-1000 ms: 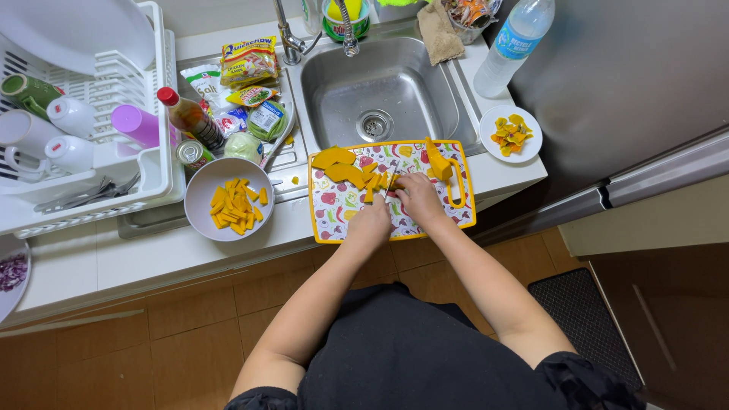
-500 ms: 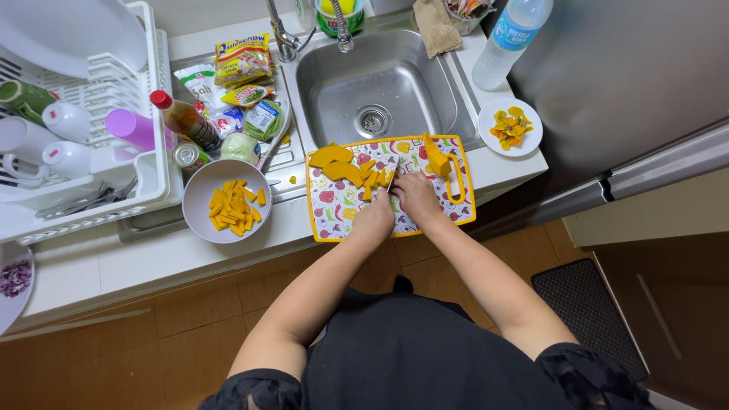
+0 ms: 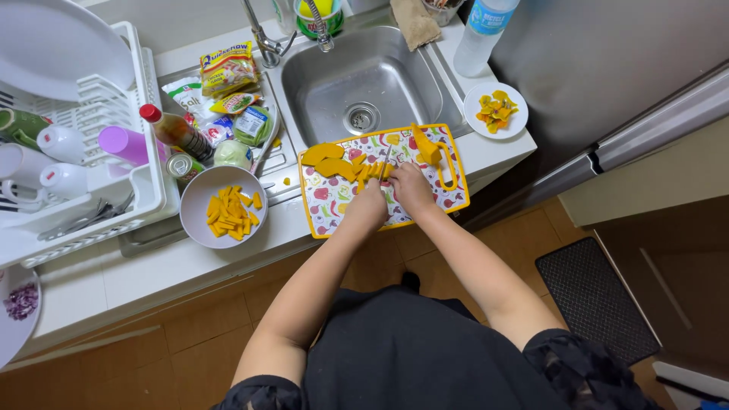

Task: The person slices a yellow vegetable, likely pumpkin, into thin strips on a patterned cutting board using a knife. The cut pieces are then transferred into a white bowl. The person continues to slice the remaining vegetable pieces throughout the video.

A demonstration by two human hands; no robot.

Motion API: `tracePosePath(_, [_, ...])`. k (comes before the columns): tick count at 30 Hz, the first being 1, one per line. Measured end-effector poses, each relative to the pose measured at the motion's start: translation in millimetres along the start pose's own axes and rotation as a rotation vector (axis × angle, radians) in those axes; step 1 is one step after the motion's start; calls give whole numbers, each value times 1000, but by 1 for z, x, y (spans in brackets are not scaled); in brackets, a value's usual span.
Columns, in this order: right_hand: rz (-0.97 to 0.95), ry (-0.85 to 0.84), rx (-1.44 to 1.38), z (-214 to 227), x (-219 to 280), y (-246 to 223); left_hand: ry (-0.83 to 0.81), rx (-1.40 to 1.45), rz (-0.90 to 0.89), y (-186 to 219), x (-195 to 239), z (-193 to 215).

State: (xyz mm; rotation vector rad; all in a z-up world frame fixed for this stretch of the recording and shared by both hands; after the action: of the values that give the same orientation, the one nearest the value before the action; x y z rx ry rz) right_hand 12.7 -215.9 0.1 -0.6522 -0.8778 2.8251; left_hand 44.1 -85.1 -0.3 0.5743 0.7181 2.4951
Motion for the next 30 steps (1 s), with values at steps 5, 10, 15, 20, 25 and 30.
tracePosePath(5, [1,11,43,-1,-6,-3,4,38,8,-9,-4,-14])
tracePosePath(10, [-19,-51,91,-5,-7,8,-30,84,50,-21,-11,-37])
tracePosePath(15, [29,-99,106,-3,-12,9,-5,40,38,-19,-18,-43])
tracePosePath(20, [42,-115,135,2,-16,9,-20,-47,25,-9,-24,-42])
tracePosePath(25, [76,-100,118,9,-16,4,27,-39,-39,-24,-32,-52])
tracePosePath(30, [85,-88,91,2,-12,11,31,-102,-61,-24,-29,-30])
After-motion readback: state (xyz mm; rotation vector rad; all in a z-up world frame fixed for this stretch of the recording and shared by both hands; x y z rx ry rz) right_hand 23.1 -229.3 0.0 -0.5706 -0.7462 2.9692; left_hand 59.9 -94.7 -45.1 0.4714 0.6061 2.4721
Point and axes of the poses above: each hand's wrist, its own x-axis away from the middle knuckle, its own z-axis out of the back of the hand, y = z × x, the point moved 7 cm from there along -x, towards the middle knuckle
